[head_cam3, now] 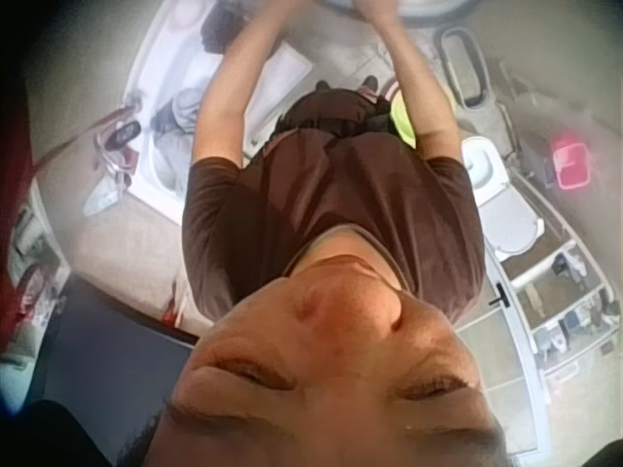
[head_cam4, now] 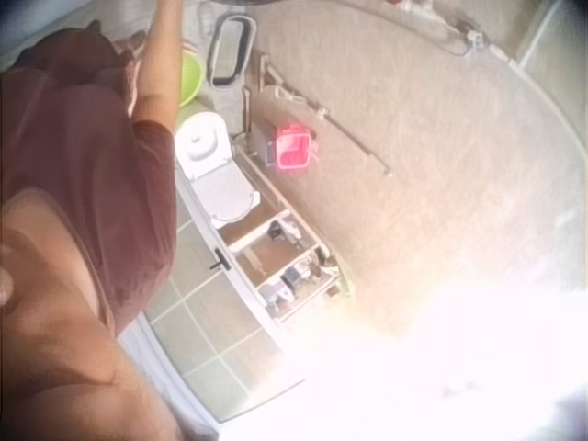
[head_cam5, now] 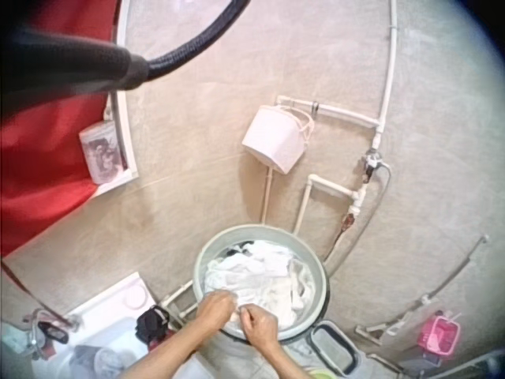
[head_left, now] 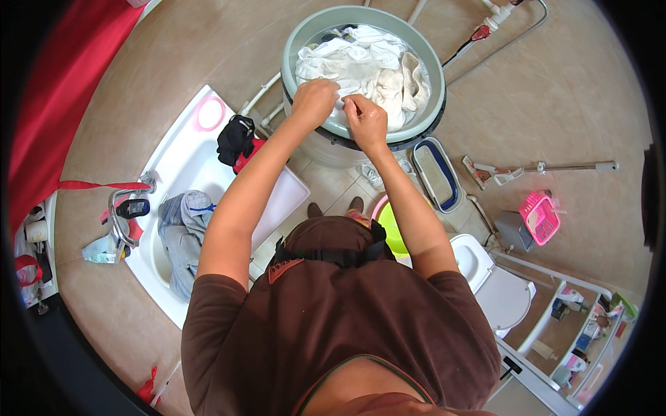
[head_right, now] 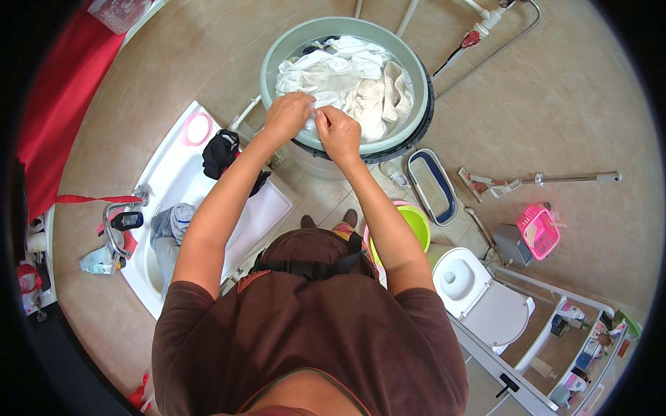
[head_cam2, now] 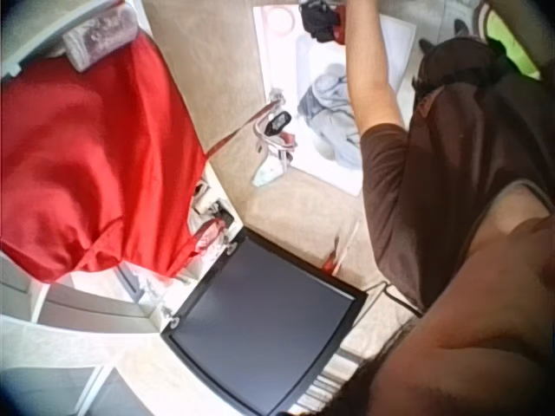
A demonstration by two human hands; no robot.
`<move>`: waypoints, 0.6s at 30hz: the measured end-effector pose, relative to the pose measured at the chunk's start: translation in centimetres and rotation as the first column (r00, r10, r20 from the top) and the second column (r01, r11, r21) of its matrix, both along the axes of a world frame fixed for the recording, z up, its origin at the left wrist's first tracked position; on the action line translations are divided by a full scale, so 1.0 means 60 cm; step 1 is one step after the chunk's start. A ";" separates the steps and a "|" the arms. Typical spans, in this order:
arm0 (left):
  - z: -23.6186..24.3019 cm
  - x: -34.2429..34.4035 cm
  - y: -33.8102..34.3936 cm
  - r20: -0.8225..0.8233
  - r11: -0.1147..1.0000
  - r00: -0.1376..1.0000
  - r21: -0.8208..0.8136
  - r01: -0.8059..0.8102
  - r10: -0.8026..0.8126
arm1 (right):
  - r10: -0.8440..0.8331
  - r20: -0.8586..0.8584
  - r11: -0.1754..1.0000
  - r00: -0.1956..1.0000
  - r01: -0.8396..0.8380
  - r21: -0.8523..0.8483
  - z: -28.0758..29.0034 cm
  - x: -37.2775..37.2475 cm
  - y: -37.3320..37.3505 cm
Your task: The person washes clothes by scrubbing and wringing garments in a basin of water, placing some on the sink, and washing the remaining laundry by hand.
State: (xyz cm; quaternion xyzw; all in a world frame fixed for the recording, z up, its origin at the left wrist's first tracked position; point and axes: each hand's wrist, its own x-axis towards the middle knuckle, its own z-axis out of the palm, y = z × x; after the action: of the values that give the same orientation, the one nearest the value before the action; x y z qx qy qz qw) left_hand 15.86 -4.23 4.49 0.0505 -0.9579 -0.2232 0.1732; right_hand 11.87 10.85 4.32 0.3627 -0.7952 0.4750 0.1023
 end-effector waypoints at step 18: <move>-0.064 -0.121 0.017 0.487 0.967 0.869 -0.251 0.047 0.084 | 0.185 0.792 0.917 0.582 0.188 -0.352 -0.032 -0.109 0.042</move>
State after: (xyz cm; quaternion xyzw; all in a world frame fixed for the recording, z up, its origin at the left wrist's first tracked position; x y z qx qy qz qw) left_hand 8.59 -3.23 0.62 0.0924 -0.9903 -0.0765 -0.0700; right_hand 5.33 13.36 2.39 0.0752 -0.6386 0.7390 -0.2010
